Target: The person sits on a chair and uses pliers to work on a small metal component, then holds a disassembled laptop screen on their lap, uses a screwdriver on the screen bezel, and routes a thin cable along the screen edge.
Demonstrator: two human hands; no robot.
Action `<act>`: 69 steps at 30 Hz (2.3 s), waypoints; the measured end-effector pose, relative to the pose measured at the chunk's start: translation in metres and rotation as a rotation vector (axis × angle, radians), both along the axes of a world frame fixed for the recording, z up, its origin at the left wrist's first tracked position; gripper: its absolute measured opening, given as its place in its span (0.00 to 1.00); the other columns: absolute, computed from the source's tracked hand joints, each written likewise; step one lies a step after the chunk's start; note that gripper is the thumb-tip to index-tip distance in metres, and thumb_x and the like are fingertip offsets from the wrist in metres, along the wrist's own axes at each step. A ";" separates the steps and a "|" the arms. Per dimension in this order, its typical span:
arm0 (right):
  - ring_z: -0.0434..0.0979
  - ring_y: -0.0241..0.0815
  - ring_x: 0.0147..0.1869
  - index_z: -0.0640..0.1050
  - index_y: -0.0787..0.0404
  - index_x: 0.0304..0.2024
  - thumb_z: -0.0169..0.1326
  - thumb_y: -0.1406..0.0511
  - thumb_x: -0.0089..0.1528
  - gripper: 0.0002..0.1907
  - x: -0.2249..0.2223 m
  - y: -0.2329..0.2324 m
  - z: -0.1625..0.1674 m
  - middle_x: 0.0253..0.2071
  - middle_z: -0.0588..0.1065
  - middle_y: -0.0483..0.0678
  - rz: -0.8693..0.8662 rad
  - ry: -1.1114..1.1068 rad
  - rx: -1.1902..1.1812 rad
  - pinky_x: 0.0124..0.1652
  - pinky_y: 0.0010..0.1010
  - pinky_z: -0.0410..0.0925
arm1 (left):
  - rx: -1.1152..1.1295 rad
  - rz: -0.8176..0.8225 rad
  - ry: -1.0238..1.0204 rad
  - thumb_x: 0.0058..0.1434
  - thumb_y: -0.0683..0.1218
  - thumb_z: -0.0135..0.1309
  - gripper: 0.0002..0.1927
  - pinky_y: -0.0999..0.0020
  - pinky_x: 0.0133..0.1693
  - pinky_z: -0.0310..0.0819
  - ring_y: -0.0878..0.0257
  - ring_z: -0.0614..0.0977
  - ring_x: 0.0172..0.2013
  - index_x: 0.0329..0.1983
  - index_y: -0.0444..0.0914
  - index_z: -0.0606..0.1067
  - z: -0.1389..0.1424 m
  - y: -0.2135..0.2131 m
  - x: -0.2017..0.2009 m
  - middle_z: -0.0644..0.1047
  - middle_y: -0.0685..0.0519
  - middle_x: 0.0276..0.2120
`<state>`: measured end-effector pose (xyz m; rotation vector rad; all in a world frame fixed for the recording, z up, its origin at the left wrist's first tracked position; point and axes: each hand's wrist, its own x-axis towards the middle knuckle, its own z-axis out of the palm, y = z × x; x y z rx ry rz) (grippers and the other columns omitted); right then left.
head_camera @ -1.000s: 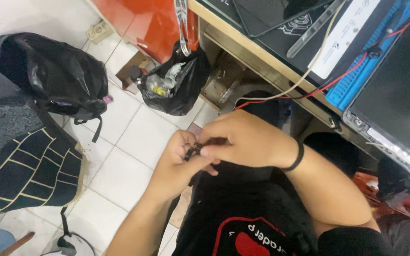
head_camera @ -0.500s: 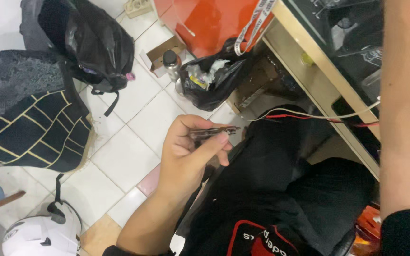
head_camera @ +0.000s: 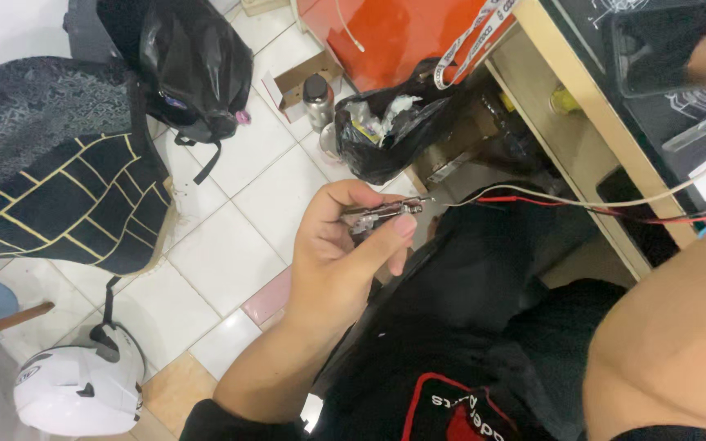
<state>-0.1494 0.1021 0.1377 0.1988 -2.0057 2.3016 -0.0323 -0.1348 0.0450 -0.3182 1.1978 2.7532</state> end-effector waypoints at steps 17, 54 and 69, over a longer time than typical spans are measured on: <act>0.76 0.40 0.35 0.77 0.67 0.45 0.73 0.63 0.39 0.33 0.162 0.022 -0.066 0.41 0.77 0.52 0.213 0.169 0.559 0.34 0.27 0.70 | 0.117 -0.199 0.142 0.67 0.29 0.53 0.11 0.72 0.34 0.69 0.61 0.77 0.34 0.47 0.33 0.69 0.012 0.037 0.039 0.78 0.34 0.45; 0.77 0.41 0.34 0.77 0.66 0.44 0.71 0.65 0.41 0.29 0.162 0.023 -0.071 0.37 0.77 0.50 0.222 0.161 0.586 0.34 0.28 0.71 | 0.049 -0.259 0.118 0.65 0.28 0.56 0.12 0.71 0.40 0.77 0.62 0.82 0.38 0.46 0.33 0.70 -0.002 0.033 0.042 0.80 0.35 0.46; 0.76 0.39 0.33 0.77 0.66 0.43 0.71 0.65 0.40 0.29 0.160 0.031 -0.072 0.39 0.78 0.51 0.251 0.145 0.572 0.33 0.27 0.70 | 0.003 -0.280 0.166 0.66 0.28 0.57 0.12 0.71 0.32 0.75 0.62 0.81 0.35 0.45 0.34 0.71 -0.008 0.036 0.040 0.81 0.34 0.44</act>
